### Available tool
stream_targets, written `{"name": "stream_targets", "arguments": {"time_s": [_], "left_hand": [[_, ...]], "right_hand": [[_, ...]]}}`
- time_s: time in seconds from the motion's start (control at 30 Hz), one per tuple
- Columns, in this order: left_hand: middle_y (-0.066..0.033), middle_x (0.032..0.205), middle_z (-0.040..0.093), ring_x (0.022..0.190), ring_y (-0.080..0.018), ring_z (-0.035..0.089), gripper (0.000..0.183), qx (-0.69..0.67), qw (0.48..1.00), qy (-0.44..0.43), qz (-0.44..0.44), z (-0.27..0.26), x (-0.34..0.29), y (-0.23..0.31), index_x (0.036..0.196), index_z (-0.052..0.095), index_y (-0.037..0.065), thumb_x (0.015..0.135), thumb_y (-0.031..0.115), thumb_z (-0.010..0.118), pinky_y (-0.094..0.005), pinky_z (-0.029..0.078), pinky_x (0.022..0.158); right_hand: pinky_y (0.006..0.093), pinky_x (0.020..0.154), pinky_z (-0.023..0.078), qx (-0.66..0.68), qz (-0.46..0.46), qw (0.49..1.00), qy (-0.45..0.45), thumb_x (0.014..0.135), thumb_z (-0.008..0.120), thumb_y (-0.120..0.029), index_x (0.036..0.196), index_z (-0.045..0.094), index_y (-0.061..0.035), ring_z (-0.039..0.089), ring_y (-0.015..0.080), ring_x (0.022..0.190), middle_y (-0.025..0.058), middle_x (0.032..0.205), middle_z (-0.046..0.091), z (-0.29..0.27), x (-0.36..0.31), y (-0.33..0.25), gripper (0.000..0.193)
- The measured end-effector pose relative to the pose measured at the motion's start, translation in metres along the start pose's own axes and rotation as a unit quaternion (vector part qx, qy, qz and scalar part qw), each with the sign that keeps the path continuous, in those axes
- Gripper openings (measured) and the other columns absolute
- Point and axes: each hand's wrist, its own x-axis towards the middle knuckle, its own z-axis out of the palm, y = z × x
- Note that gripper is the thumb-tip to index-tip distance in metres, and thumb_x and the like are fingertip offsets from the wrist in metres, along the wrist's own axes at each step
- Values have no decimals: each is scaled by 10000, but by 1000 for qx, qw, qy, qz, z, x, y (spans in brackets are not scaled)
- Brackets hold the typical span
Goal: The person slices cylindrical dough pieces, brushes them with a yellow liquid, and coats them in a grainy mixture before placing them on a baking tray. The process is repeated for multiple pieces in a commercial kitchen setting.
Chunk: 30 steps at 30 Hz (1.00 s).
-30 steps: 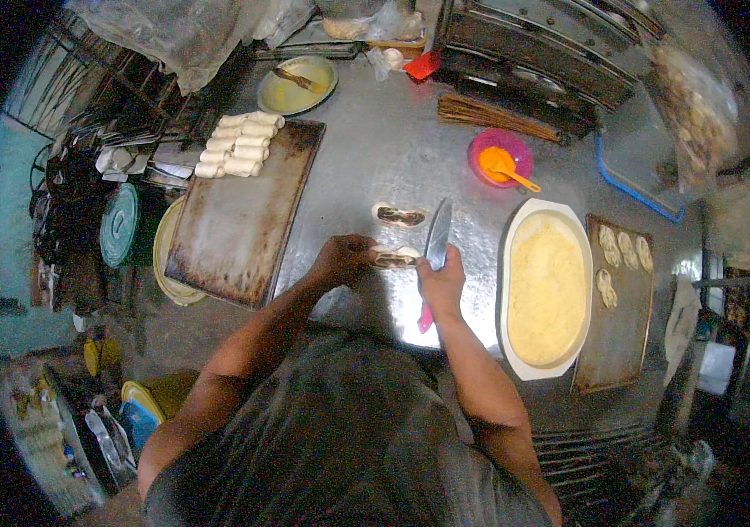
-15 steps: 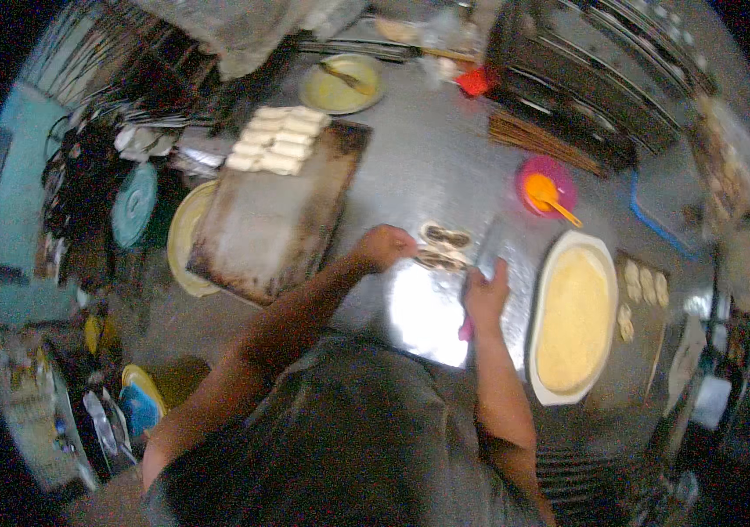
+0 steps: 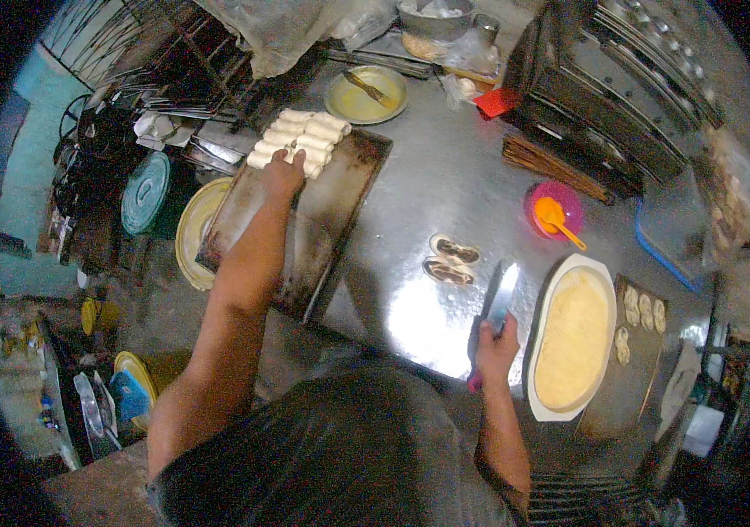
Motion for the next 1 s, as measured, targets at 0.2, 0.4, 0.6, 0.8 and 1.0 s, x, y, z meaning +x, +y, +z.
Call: {"name": "stream_targets", "arguments": {"time_s": [0.2, 0.4, 0.6, 0.8, 1.0], "left_hand": [[-214, 1062, 641, 956, -417, 634, 388, -61, 972, 160, 161, 7, -38, -14, 1092, 633, 42, 851, 323, 752, -485, 508, 896], [-118, 895, 628, 819, -282, 592, 286, -209, 968, -38, 131, -36, -152, 21, 1024, 622, 59, 817, 154, 795, -391, 498, 792], [-158, 974, 697, 854, -366, 671, 268, -108, 896, -151, 403, -15, -285, 16, 1040, 703, 67, 828, 190, 811, -434, 548, 758], [-141, 817, 669, 789, -351, 669, 146, -155, 902, -164, 368, -5, -305, 28, 934, 734, 62, 909, 206, 736, -428, 550, 742], [-159, 1056, 690, 991, -383, 647, 333, -56, 858, -170, 481, -31, -318, 28, 1099, 688, 71, 784, 115, 788, -456, 519, 874]], "right_hand": [[312, 800, 532, 55, -34, 997, -29, 950, 666, -135, 1321, 558, -9, 649, 147, 877, 83, 989, 700, -23, -10, -19, 406], [357, 803, 550, -2, -4, 997, -74, 937, 671, -158, 1329, 571, -39, 692, 213, 868, 138, 986, 724, -42, -20, -15, 421], [304, 800, 521, -100, -58, 952, -282, 961, 656, -131, 1372, 564, -102, 682, 196, 833, 132, 953, 722, -48, -21, -34, 421], [524, 882, 514, -144, -188, 910, -342, 966, 586, -144, 1425, 503, -118, 664, 461, 1024, 285, 1087, 686, -42, -27, -28, 467], [507, 886, 525, -142, -122, 918, -351, 957, 584, -120, 1421, 498, -120, 664, 451, 1035, 257, 1099, 695, -53, -19, -64, 472]]}}
